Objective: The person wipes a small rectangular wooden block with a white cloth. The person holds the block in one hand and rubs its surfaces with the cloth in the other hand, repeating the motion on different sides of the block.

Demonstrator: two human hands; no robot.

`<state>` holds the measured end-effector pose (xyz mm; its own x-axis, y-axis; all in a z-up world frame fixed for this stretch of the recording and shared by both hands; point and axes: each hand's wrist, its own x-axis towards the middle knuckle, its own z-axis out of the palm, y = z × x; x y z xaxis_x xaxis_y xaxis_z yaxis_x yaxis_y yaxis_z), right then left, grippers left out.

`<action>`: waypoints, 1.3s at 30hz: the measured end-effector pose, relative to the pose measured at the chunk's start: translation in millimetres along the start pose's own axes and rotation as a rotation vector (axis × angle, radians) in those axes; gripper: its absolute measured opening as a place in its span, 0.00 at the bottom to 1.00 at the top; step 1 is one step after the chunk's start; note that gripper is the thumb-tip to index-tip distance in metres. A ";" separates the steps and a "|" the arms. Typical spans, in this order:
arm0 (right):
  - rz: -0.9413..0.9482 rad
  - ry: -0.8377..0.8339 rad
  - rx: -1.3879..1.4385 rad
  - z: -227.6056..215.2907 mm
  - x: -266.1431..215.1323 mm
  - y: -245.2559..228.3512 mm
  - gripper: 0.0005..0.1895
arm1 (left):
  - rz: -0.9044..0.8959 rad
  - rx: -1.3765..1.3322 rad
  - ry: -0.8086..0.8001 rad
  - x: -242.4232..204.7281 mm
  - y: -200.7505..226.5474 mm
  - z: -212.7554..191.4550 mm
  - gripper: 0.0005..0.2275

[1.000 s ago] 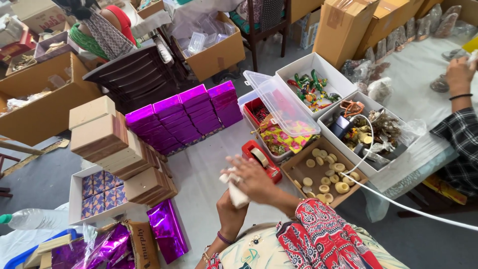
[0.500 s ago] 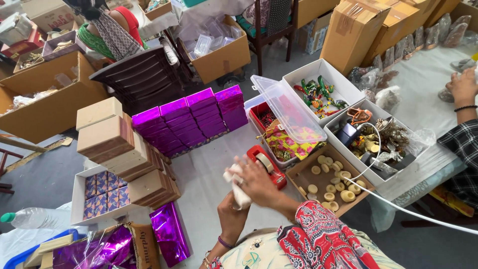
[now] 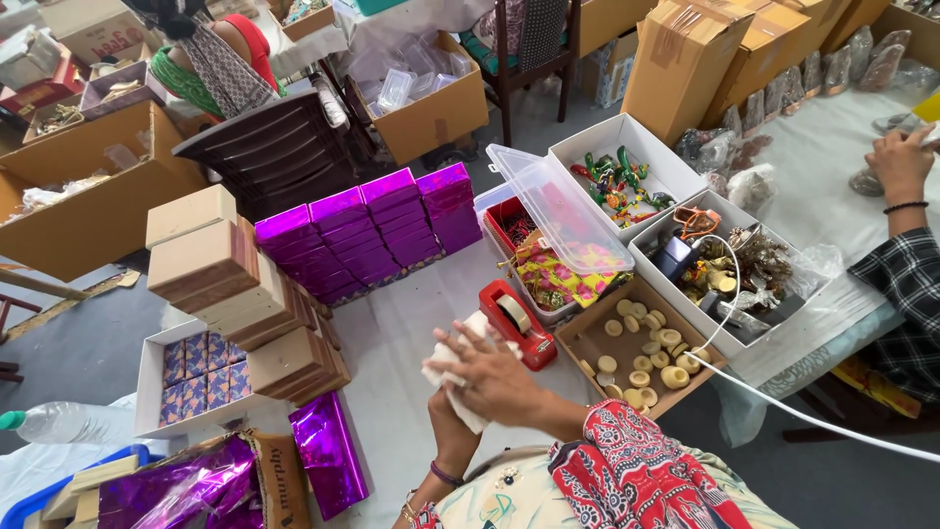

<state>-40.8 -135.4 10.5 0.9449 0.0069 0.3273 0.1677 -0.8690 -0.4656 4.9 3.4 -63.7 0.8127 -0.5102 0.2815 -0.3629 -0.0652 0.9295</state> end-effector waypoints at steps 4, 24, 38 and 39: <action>0.247 -0.013 0.088 -2.4 1.9 23.1 0.21 | 0.012 0.024 0.061 5.5 61.9 1.8 0.19; 0.027 -0.020 0.124 -0.8 2.9 34.9 0.22 | -0.080 0.050 0.103 -8.3 41.4 0.8 0.17; -0.217 0.172 0.137 -21.5 9.9 -3.6 0.30 | -0.108 -0.452 0.147 13.3 54.8 3.9 0.22; -0.093 0.117 0.347 -22.0 13.5 1.0 0.28 | -0.154 -0.561 0.118 12.6 54.6 5.6 0.21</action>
<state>-34.0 -147.0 32.6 0.8861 0.0038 0.4635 0.3553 -0.6477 -0.6739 -7.2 -11.4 -10.8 0.8936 -0.4301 0.1282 0.0333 0.3484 0.9367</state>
